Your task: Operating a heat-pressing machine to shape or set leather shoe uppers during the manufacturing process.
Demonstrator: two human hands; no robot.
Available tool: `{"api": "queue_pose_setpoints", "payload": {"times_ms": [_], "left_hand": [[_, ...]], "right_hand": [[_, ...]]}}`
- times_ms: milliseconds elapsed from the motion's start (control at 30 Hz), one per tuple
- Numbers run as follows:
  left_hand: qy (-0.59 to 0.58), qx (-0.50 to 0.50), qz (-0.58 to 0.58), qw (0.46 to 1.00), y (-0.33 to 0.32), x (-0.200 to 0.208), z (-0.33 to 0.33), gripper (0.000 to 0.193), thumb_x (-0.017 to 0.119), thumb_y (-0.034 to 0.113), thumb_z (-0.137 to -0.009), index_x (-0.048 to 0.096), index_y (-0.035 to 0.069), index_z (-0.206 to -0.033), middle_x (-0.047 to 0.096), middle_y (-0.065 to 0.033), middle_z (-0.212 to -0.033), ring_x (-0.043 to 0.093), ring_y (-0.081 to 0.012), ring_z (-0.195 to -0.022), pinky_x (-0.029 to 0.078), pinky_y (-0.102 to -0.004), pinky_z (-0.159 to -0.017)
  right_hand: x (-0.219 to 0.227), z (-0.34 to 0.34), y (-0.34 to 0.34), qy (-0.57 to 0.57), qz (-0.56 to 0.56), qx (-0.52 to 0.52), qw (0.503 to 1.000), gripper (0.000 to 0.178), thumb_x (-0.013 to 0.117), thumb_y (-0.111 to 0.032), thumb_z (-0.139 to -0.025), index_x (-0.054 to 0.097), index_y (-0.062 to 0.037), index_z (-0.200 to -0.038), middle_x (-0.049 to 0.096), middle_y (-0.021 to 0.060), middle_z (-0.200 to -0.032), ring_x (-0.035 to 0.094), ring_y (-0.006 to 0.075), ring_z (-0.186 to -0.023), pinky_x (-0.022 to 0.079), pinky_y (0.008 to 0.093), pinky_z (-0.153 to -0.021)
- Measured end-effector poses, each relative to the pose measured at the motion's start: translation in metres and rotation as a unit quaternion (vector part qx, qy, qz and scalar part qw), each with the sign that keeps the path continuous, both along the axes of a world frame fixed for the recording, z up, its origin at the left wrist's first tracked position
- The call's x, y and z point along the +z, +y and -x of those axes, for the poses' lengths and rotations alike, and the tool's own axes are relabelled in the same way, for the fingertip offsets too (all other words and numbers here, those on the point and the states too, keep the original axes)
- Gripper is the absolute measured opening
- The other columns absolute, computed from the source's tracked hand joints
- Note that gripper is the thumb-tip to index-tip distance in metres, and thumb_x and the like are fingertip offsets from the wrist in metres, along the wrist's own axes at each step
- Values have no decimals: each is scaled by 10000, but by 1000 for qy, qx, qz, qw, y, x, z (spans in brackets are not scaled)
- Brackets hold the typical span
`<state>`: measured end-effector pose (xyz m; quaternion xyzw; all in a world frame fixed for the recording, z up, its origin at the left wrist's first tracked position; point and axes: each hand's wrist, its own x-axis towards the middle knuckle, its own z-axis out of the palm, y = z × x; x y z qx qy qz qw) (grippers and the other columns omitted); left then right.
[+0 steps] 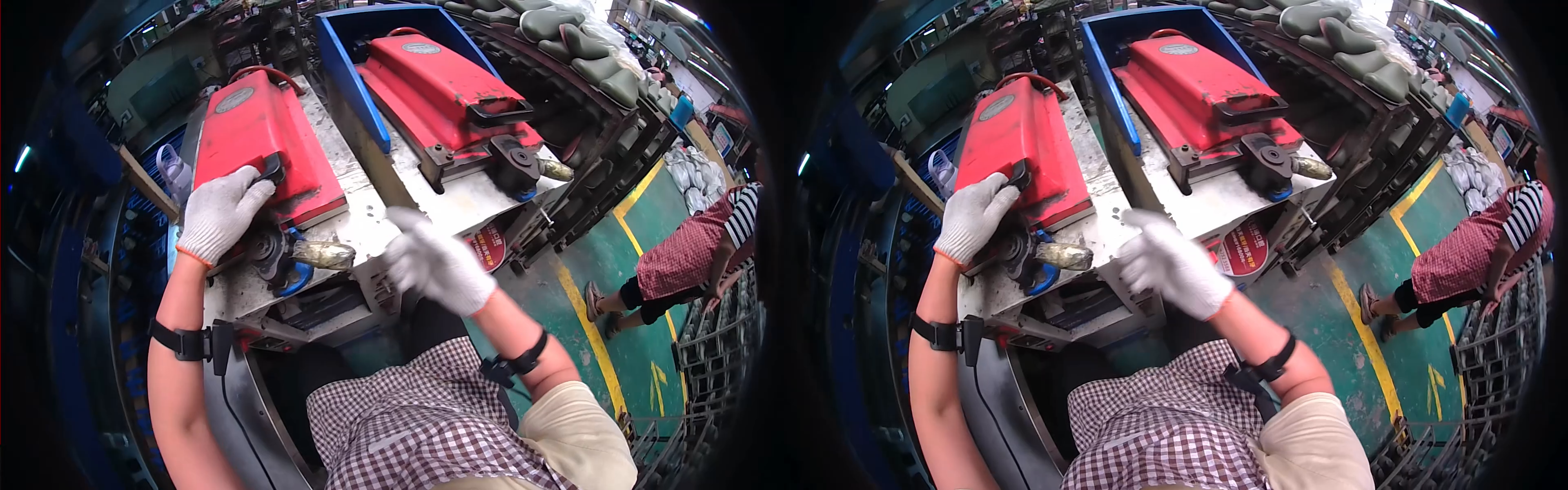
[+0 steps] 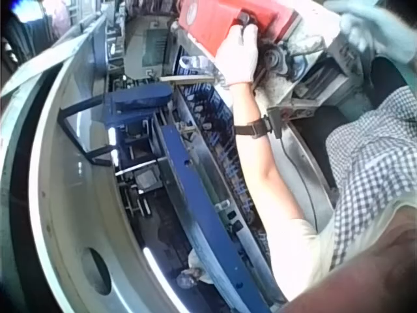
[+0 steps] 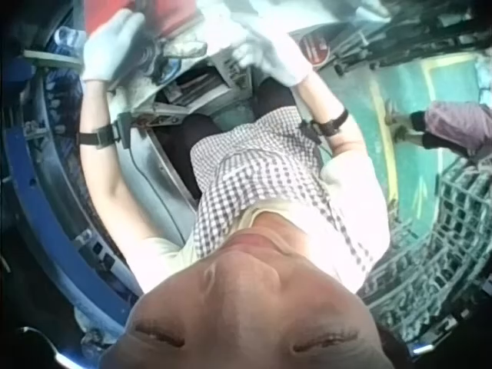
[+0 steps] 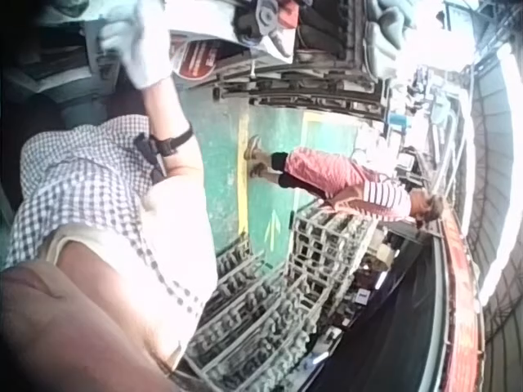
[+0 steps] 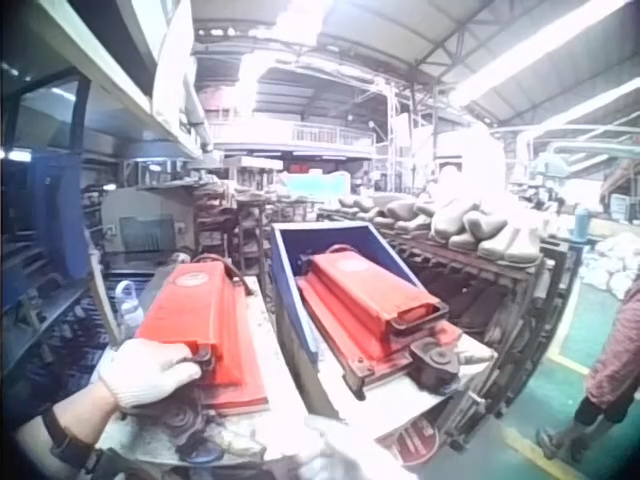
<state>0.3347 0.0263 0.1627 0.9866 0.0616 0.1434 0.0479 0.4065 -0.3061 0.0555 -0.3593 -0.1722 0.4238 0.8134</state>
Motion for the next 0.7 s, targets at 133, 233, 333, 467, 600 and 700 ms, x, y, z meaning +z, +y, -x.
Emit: {"api": "queue_pose_setpoints", "payload": {"times_ms": [133,233,333,467,600,700], "left_hand": [[-138,35,243,959,8,-12,-1,269,662,322,-1004,662,82,-1126,730,-117,-986,719,-278,-951,536,-383,-890],[-247,-65,216,942,-47,-2,-29,194,649,165,-1029,647,23,-1160,679,-76,-1057,664,-177,-945,541,-336,-849],[-239,-203,66,947,-108,13,-58,292,722,149,-952,672,51,-1223,704,-122,-1152,699,-270,-1091,536,-379,-979],[-125,-201,30,971,-156,-3,-104,338,686,230,-920,679,83,-1225,668,-161,-1240,657,-357,-1160,523,-451,-999],[-72,-262,45,961,-184,-21,-144,416,695,210,-890,645,43,-1267,652,-184,-1275,634,-369,-1212,513,-479,-1032],[-138,-319,-36,937,-192,-29,-165,448,713,190,-866,630,28,-1275,649,-200,-1234,643,-374,-1171,529,-474,-996]], "right_hand": [[32,-97,-76,-659,268,-423,561,278,678,-120,-969,726,-61,-1236,711,93,-1115,672,238,-1073,527,360,-972],[45,-161,-152,-639,470,-474,382,335,620,-325,-1021,732,-115,-1258,739,138,-1174,673,353,-1141,516,457,-1012],[26,-185,-190,-531,564,-388,500,416,534,-415,-1058,700,-130,-1312,733,171,-1217,687,364,-1155,531,486,-983],[35,-118,-152,-541,638,-333,436,433,507,-447,-1068,629,-187,-1391,759,200,-1040,734,411,-973,577,513,-859],[36,-48,-142,-560,605,-293,485,602,595,-435,-1032,482,-114,-1528,751,224,-968,750,393,-936,589,481,-829],[42,-67,-161,-568,450,-337,601,382,653,-360,-1016,698,-115,-1305,754,185,-986,752,363,-921,596,415,-807]]}}
